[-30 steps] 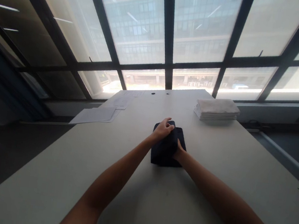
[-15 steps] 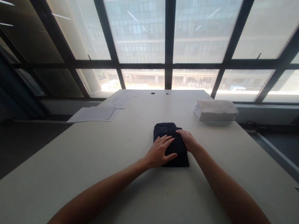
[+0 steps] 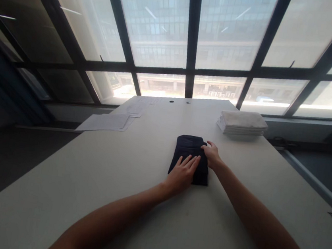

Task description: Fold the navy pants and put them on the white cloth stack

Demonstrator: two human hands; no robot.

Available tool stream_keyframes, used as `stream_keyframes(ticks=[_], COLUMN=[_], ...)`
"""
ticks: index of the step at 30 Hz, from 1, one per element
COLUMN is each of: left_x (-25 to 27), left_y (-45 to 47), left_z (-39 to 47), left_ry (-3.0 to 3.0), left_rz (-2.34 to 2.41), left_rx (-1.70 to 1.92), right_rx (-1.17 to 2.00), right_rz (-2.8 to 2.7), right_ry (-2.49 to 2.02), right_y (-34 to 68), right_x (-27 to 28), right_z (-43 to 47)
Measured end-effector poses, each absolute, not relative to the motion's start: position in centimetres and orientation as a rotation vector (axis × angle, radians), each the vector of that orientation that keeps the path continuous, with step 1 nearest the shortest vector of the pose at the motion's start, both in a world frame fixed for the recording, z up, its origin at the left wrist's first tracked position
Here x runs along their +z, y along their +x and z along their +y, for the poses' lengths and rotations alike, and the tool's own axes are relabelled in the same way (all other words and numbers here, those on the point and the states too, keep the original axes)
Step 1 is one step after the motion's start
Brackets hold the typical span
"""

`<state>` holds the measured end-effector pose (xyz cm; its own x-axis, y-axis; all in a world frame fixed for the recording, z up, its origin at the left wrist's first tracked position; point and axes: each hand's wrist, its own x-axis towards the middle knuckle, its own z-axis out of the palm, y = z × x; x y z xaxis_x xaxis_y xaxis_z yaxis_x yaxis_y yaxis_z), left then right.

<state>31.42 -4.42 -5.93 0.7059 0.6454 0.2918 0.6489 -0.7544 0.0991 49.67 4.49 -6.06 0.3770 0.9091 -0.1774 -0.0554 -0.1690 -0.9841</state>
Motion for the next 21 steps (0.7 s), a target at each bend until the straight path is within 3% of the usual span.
stream_keyframes(ticks=[6, 13, 21], left_x=[-6.7, -6.3, -5.9], left_y=[30.4, 28.5, 29.4], left_z=[-3.6, -3.6, -4.3], left_ry=[-3.002, -3.011, -3.069], left_rz=[-0.888, -0.85, -0.742], left_rx=[-0.477, -0.86, -0.567], right_rx=[1.072, 1.042, 0.636], right_rz=[-0.96, -1.238, -1.561], right_ry=[-1.483, -1.422, -1.522], right_y=[51.4, 53.0, 54.9], right_x=[-5.0, -4.8, -7.6], right_z=[6.5, 7.0, 7.7])
